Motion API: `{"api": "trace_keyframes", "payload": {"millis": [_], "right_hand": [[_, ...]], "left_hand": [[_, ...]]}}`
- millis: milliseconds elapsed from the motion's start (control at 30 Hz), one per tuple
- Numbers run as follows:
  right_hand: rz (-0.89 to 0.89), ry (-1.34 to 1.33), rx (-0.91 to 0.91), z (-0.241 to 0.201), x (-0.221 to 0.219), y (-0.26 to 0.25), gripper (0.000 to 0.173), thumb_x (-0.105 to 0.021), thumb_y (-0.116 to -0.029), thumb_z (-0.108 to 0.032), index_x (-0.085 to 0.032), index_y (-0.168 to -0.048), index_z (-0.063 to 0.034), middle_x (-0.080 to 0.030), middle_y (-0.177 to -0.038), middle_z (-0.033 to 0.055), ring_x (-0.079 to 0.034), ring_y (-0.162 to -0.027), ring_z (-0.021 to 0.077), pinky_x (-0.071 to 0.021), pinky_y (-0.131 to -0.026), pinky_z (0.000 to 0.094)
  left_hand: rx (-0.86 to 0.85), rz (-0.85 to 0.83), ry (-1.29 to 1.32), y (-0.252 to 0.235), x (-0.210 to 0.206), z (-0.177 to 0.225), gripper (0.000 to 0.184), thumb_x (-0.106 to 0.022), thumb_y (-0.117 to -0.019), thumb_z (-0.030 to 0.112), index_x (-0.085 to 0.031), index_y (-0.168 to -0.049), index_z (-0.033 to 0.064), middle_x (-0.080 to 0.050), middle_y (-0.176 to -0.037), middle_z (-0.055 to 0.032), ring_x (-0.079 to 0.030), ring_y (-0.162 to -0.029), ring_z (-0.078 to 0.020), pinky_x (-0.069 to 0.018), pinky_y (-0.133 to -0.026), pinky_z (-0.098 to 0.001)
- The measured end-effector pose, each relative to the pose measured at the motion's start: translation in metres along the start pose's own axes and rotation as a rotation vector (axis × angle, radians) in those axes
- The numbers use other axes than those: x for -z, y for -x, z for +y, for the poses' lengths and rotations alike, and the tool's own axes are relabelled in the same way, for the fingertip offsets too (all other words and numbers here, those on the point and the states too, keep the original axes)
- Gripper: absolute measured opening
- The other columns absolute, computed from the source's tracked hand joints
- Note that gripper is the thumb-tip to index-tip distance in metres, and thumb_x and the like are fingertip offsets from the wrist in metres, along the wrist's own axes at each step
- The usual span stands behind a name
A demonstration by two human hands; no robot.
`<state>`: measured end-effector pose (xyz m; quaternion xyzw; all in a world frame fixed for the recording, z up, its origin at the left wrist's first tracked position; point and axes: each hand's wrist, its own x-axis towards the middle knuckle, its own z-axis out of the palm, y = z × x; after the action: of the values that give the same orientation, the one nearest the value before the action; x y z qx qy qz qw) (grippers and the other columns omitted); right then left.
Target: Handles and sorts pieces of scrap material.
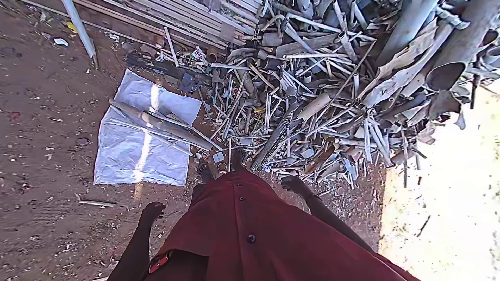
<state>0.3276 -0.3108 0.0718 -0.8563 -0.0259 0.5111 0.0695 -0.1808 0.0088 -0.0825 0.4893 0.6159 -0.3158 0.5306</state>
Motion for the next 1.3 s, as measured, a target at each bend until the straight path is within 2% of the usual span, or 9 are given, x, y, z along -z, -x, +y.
{"api": "trace_keyframes", "payload": {"millis": [100,233,400,667,833,900,1033,1133,1300], "right_hand": [[-0.027,-0.015,-0.017,0.005,-0.003,0.010,0.034,-0.056,-0.1060,-0.019,-0.061,-0.134,-0.0004,-0.068,-0.120,0.0189,-0.068,-0.099,0.0231,-0.0542,-0.089,0.0398],[-0.019,-0.034,-0.038,0.014,0.000,0.015,0.033,-0.055,-0.1069,-0.020,-0.061,-0.134,-0.0018,-0.068,-0.120,0.0177,-0.068,-0.099,0.0218,-0.0548,-0.089,0.0388],[0.001,0.002,-0.058,0.021,0.017,0.007,0.033,-0.053,-0.1083,-0.023,-0.063,-0.132,-0.0017,-0.070,-0.117,0.0176,-0.069,-0.097,0.0222,-0.0545,-0.089,0.0398],[-0.015,-0.104,0.047,-0.010,0.079,-0.042,0.029,-0.054,-0.1072,-0.014,-0.061,-0.130,0.0029,-0.068,-0.117,0.0190,-0.068,-0.095,0.0202,-0.0556,-0.085,0.0372],[-0.164,0.116,0.176,-0.036,0.124,-0.129,0.033,-0.055,-0.1066,-0.016,-0.060,-0.133,0.0029,-0.066,-0.124,0.0225,-0.067,-0.106,0.0276,-0.0531,-0.096,0.0442],[-0.199,0.203,0.192,-0.044,0.135,-0.181,0.032,-0.055,-0.1066,-0.019,-0.063,-0.129,0.0033,-0.067,-0.118,0.0233,-0.066,-0.101,0.0282,-0.0514,-0.093,0.0463],[-0.216,0.240,0.173,-0.051,0.145,-0.285,0.036,-0.056,-0.1062,-0.023,-0.062,-0.130,0.0040,-0.065,-0.124,0.0260,-0.065,-0.111,0.0346,-0.0493,-0.100,0.0514],[-0.180,0.122,0.145,-0.058,0.132,-0.352,0.036,-0.057,-0.1050,-0.017,-0.060,-0.132,0.0066,-0.064,-0.128,0.0277,-0.064,-0.116,0.0367,-0.0483,-0.104,0.0517],[-0.173,-0.003,0.147,-0.016,0.069,-0.482,0.032,-0.065,-0.0999,-0.020,-0.066,-0.118,0.0065,-0.069,-0.113,0.0251,-0.069,-0.100,0.0350,-0.0537,-0.093,0.0541]], "left_hand": [[0.026,0.003,-0.036,0.013,0.004,0.012,0.037,-0.055,-0.1077,0.024,-0.061,-0.133,-0.0023,-0.068,-0.120,-0.0239,-0.071,-0.098,-0.0314,-0.0544,-0.093,-0.0485],[-0.012,0.049,0.031,-0.047,-0.010,-0.010,0.036,-0.061,-0.1043,0.024,-0.062,-0.132,0.0011,-0.072,-0.113,-0.0212,-0.075,-0.088,-0.0293,-0.0606,-0.082,-0.0477],[-0.030,0.033,0.164,0.027,0.003,0.076,0.039,-0.058,-0.1045,0.013,-0.054,-0.141,0.0012,-0.070,-0.113,-0.0228,-0.072,-0.084,-0.0263,-0.0589,-0.077,-0.0411],[0.007,0.066,0.052,0.048,-0.027,0.104,0.031,-0.059,-0.1053,0.023,-0.064,-0.127,0.0014,-0.064,-0.096,-0.0162,-0.058,-0.067,-0.0201,-0.0525,-0.066,-0.0380],[0.109,0.134,0.227,0.062,-0.075,0.113,0.033,-0.057,-0.1072,0.024,-0.062,-0.129,-0.0002,-0.069,-0.096,-0.0196,-0.066,-0.066,-0.0215,-0.0576,-0.066,-0.0386],[0.130,0.168,0.286,0.070,-0.099,0.125,0.033,-0.057,-0.1073,0.022,-0.061,-0.130,-0.0013,-0.070,-0.097,-0.0203,-0.068,-0.070,-0.0223,-0.0575,-0.069,-0.0391],[0.208,0.143,0.243,0.070,-0.149,0.160,0.034,-0.057,-0.1073,0.022,-0.062,-0.131,-0.0015,-0.072,-0.105,-0.0217,-0.072,-0.085,-0.0274,-0.0583,-0.080,-0.0441],[0.225,0.099,0.211,0.050,-0.185,0.196,0.034,-0.057,-0.1069,0.021,-0.062,-0.132,-0.0011,-0.072,-0.107,-0.0219,-0.073,-0.090,-0.0291,-0.0584,-0.083,-0.0457],[0.170,0.012,0.338,-0.007,-0.243,0.275,0.032,-0.057,-0.1055,0.014,-0.060,-0.134,-0.0006,-0.072,-0.111,-0.0191,-0.072,-0.097,-0.0261,-0.0584,-0.085,-0.0414]]}}
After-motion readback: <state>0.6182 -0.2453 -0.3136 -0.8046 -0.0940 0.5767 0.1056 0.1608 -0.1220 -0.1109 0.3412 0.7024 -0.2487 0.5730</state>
